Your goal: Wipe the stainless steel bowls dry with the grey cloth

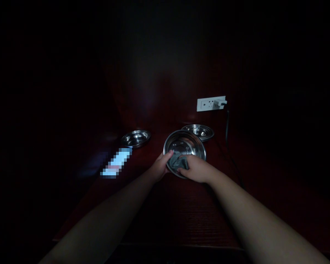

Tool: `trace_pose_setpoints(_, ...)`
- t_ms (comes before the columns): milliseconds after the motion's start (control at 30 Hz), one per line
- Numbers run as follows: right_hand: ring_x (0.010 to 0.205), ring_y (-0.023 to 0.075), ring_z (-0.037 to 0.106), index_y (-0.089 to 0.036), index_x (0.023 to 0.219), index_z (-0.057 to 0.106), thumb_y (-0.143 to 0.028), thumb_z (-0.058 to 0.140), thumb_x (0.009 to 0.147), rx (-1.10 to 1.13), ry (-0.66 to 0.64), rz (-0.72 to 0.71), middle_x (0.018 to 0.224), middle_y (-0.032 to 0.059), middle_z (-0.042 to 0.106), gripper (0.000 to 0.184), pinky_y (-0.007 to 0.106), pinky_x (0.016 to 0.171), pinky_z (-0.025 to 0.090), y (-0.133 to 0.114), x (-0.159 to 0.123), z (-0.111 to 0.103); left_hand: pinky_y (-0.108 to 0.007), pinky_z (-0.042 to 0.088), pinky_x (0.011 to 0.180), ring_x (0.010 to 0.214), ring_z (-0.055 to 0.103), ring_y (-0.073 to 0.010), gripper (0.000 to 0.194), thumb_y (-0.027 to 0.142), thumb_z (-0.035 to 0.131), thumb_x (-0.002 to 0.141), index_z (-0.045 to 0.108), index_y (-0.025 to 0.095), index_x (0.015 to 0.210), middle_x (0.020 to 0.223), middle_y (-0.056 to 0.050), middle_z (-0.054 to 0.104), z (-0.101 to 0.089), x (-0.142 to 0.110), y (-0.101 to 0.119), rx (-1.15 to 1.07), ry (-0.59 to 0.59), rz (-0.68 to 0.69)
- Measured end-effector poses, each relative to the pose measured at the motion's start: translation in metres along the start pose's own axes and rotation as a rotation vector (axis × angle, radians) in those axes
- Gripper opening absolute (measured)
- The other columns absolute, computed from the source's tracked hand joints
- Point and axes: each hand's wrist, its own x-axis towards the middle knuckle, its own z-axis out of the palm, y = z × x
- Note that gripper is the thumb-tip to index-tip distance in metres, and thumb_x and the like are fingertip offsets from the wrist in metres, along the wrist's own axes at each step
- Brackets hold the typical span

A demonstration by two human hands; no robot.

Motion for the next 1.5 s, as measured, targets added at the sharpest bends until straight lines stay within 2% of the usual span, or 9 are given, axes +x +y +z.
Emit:
trace_pose_setpoints(767, 0.076, 0.0188, 0.062, -0.016, 0.093, 0.062, -0.022, 0.054, 0.074, -0.042, -0.016, -0.004, 0.088, 0.0069, 0.068, 0.021, 0.032, 0.074, 0.048, 0.001, 0.001, -0.0013, -0.034, 0.054, 0.061, 0.076, 0.065, -0.0212, 0.054, 0.045, 0.063, 0.072, 0.053, 0.018, 0.117, 0.101, -0.01, 0.066, -0.0005, 0.0005, 0.001, -0.02, -0.009, -0.021)
trace_pose_setpoints(1000, 0.071, 0.0194, 0.062, -0.016, 0.086, 0.062, -0.016, 0.054, 0.068, -0.149, -0.008, 0.072, 0.081, 0.0069, 0.068, 0.02, 0.032, 0.068, 0.048, 0.0015, 0.0002, -0.0038, -0.035, 0.054, 0.065, 0.079, 0.065, -0.0214, 0.053, 0.045, 0.063, 0.073, 0.054, 0.018, 0.118, 0.101, -0.01, 0.066, -0.0027, 0.0009, -0.0009, -0.032, -0.013, -0.018)
trace_pose_setpoints(1200, 0.071, 0.0184, 0.062, -0.016, 0.09, 0.063, -0.015, 0.054, 0.068, -0.065, -0.019, 0.067, 0.083, 0.0066, 0.069, 0.024, 0.03, 0.069, 0.048, 0.0027, 0.0001, -0.0032, -0.035, 0.055, 0.064, 0.084, 0.064, -0.022, 0.059, 0.05, 0.061, 0.073, 0.049, 0.022, 0.124, 0.113, -0.01, 0.062, -0.0057, 0.0016, -0.0026, -0.016, -0.015, 0.017)
trace_pose_setpoints(1367, 0.072, 0.019, 0.062, -0.015, 0.09, 0.063, -0.014, 0.053, 0.068, -0.05, -0.043, 0.052, 0.084, 0.0073, 0.068, 0.024, 0.03, 0.069, 0.048, 0.0023, -0.0004, -0.0036, -0.035, 0.055, 0.062, 0.083, 0.065, -0.0227, 0.059, 0.052, 0.06, 0.073, 0.05, 0.022, 0.123, 0.111, -0.01, 0.063, -0.0051, 0.0023, -0.0035, -0.018, -0.014, 0.008)
trace_pose_setpoints(1500, 0.07, 0.0178, 0.061, -0.014, 0.086, 0.063, -0.014, 0.052, 0.069, 0.003, -0.074, 0.027, 0.079, 0.0062, 0.068, 0.02, 0.029, 0.068, 0.048, 0.0025, -0.0014, -0.0022, -0.034, 0.054, 0.067, 0.085, 0.065, -0.0229, 0.058, 0.053, 0.059, 0.074, 0.052, 0.02, 0.122, 0.109, -0.01, 0.064, -0.006, 0.0041, -0.0062, -0.023, 0.004, -0.01)
